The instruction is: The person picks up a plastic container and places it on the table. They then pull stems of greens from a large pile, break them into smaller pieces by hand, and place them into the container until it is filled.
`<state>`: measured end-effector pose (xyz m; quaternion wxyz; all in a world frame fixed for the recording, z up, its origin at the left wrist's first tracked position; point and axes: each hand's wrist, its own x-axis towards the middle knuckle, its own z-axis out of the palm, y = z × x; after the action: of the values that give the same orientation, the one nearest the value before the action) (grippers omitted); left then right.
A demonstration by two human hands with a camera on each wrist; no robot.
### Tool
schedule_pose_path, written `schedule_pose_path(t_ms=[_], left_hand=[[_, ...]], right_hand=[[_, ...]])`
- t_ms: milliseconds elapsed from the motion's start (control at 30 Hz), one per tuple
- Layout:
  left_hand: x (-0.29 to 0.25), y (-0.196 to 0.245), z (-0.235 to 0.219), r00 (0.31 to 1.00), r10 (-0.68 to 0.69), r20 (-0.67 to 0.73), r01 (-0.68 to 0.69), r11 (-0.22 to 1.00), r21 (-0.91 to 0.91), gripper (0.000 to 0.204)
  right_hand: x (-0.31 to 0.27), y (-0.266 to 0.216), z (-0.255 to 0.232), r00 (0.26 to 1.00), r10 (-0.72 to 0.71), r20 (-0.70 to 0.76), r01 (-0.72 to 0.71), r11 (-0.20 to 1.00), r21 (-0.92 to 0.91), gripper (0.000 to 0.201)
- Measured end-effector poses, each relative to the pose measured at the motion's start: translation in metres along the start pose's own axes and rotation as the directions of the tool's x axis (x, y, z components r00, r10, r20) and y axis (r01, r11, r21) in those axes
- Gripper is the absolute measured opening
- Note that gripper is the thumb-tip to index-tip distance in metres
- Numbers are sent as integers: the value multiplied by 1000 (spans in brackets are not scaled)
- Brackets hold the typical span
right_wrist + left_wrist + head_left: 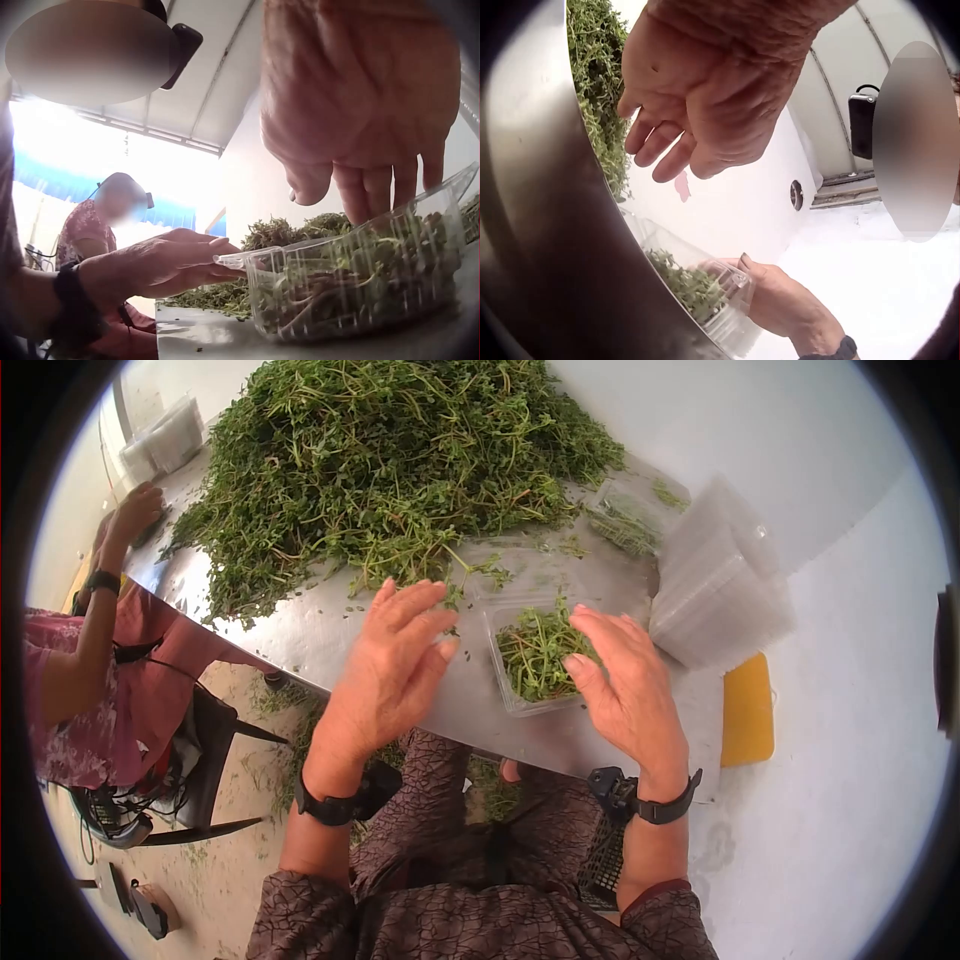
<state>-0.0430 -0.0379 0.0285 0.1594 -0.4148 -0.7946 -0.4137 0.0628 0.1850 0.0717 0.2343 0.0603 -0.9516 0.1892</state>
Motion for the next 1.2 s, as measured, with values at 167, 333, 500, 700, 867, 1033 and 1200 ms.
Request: schedule_pose_path(t_ms=[167, 333, 500, 700, 867, 1033, 1200], left_hand=[[-5, -17, -9, 998, -42, -49, 44, 998, 40, 25], [-7, -33, -14, 992, -113, -61, 116, 992, 54, 25], [-5, -40, -22, 990, -107, -97, 121, 982, 145, 29], [3, -41, -14, 993, -114, -19, 115, 970, 214, 34], [12, -38, 1, 990, -111, 81, 84, 957, 279, 40], [18, -39, 16, 990, -108, 86, 65, 914, 400, 42], [22, -46, 18, 980, -158, 125, 86, 890, 449, 36]], right_hand=[[5, -2, 16, 996, 6, 93, -4, 1000, -24, 33], [6, -5, 20, 973, -15, 230, 15, 1000, 1, 32], [4, -7, 10, 988, 18, 156, -22, 999, 24, 31], [2, -12, 14, 987, -84, 140, 79, 996, 41, 31], [0, -12, 21, 978, -82, 190, 83, 997, 1, 31], [0, -14, 17, 980, -67, 188, 72, 997, -22, 30], [-1, -13, 14, 990, -62, 123, 63, 998, -6, 30]])
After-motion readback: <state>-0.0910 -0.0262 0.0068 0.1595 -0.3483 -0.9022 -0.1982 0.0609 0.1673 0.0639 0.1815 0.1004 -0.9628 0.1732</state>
